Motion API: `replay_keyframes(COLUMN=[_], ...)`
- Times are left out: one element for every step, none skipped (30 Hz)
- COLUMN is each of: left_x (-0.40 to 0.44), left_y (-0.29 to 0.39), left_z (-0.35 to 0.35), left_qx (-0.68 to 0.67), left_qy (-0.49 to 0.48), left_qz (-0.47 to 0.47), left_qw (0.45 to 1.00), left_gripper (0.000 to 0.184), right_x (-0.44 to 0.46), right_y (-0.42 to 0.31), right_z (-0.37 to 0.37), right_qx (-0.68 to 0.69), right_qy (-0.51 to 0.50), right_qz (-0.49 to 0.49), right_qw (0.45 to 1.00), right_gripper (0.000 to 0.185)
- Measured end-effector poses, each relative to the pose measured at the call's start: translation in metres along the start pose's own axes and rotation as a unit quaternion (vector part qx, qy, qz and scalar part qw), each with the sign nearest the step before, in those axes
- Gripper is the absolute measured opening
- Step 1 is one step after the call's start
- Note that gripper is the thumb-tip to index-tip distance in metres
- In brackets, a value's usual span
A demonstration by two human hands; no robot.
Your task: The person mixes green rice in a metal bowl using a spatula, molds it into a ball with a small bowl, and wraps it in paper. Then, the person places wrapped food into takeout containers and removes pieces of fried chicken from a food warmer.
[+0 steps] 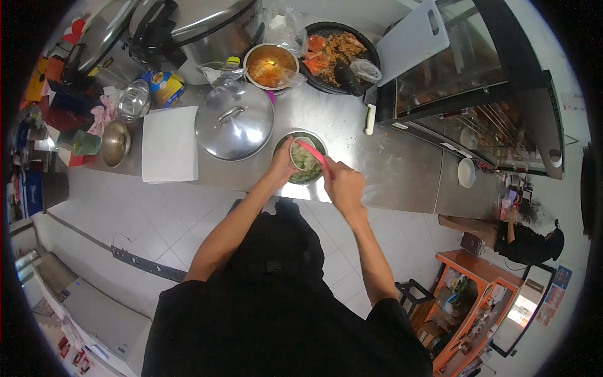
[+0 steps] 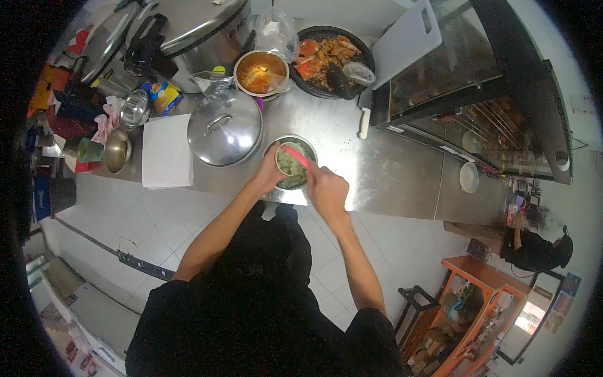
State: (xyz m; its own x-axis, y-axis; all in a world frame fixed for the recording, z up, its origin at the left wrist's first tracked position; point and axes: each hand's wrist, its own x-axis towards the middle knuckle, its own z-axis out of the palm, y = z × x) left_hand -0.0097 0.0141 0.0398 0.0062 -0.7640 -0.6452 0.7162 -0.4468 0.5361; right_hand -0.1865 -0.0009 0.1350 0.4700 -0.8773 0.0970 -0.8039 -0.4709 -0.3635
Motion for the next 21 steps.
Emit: replay_keyframes(left_x=[0.002,0.003,0.001,-0.002,-0.005,-0.007,-0.009,-0.010,-0.008,-0.007,-0.005,-0.010,-0.021,-0.028,-0.031,-0.036,-0.039,-0.038,-0.035,-0.032,-0.029], left_y=[0.002,0.004,0.006,0.008,0.010,0.012,0.013,0.013,0.007,0.001,-0.002,-0.003,-0.008,-0.011,-0.011,-0.013,-0.015,-0.017,-0.020,-0.022,-0.026], left_z=[0.000,0.000,0.000,-0.001,-0.003,-0.005,-0.006,-0.006,-0.011,-0.017,-0.023,-0.030,-0.038,-0.044,-0.046,-0.048,-0.050,-0.049,-0.048,-0.046,-0.044], left_qx=[-0.054,-0.066,-0.067,-0.073,-0.079,-0.079,-0.087,-0.093,-0.093,-0.055,-0.016,-0.016,0.039,0.093,0.092,0.080,0.068,0.068,0.051,0.035,0.035], left_qy=[-0.064,-0.068,-0.070,-0.049,-0.028,-0.026,-0.017,-0.010,-0.009,0.009,0.026,0.027,0.093,0.157,0.158,0.197,0.235,0.237,0.227,0.217,0.218], left_qz=[-0.033,-0.037,-0.035,-0.036,-0.038,-0.037,-0.025,-0.014,-0.018,-0.003,0.013,0.011,0.073,0.136,0.136,0.186,0.235,0.233,0.234,0.235,0.235], left_qw=[0.996,0.995,0.995,0.995,0.996,0.996,0.996,0.995,0.995,0.998,0.999,0.999,0.992,0.974,0.974,0.959,0.941,0.941,0.944,0.947,0.947], left_gripper=[0.055,0.055,0.055,0.054,0.052,0.052,0.050,0.048,0.048,0.046,0.043,0.043,0.039,0.037,0.037,0.036,0.035,0.035,0.036,0.036,0.036], right_x=[-0.002,-0.004,-0.007,-0.008,-0.010,-0.012,-0.015,-0.018,-0.017,-0.014,-0.014,-0.010,-0.009,-0.010,-0.010,-0.012,-0.016,-0.017,-0.019,-0.020,-0.018], right_y=[-0.010,-0.015,-0.019,-0.022,-0.020,-0.015,-0.011,-0.013,-0.022,-0.024,-0.025,-0.028,-0.028,-0.024,-0.020,-0.013,-0.006,-0.002,0.000,-0.001,-0.009], right_z=[-0.002,-0.007,-0.011,-0.012,-0.009,-0.004,0.002,0.013,0.015,0.011,0.003,-0.012,-0.019,-0.018,-0.010,0.004,0.020,0.043,0.066,0.087,0.094], right_qx=[-0.032,-0.035,-0.004,0.030,0.031,0.117,0.201,0.129,0.056,0.011,0.011,0.009,0.007,-0.028,-0.028,-0.058,-0.089,-0.098,-0.098,-0.081,-0.063], right_qy=[0.014,0.017,0.035,0.051,0.050,0.005,-0.039,-0.072,-0.105,-0.121,-0.123,-0.097,-0.073,-0.055,-0.056,-0.035,-0.015,-0.019,-0.021,-0.018,-0.013], right_qz=[0.015,0.015,0.047,0.078,0.076,0.127,0.177,0.142,0.107,0.105,0.109,0.106,0.105,0.113,0.112,0.106,0.101,0.108,0.107,0.100,0.093], right_qw=[0.999,0.999,0.998,0.995,0.995,0.985,0.963,0.979,0.987,0.987,0.986,0.990,0.992,0.992,0.992,0.992,0.991,0.989,0.989,0.992,0.994], right_gripper=[0.020,0.020,0.020,0.021,0.021,0.023,0.024,0.024,0.024,0.023,0.023,0.021,0.020,0.018,0.018,0.017,0.015,0.013,0.013,0.013,0.012])
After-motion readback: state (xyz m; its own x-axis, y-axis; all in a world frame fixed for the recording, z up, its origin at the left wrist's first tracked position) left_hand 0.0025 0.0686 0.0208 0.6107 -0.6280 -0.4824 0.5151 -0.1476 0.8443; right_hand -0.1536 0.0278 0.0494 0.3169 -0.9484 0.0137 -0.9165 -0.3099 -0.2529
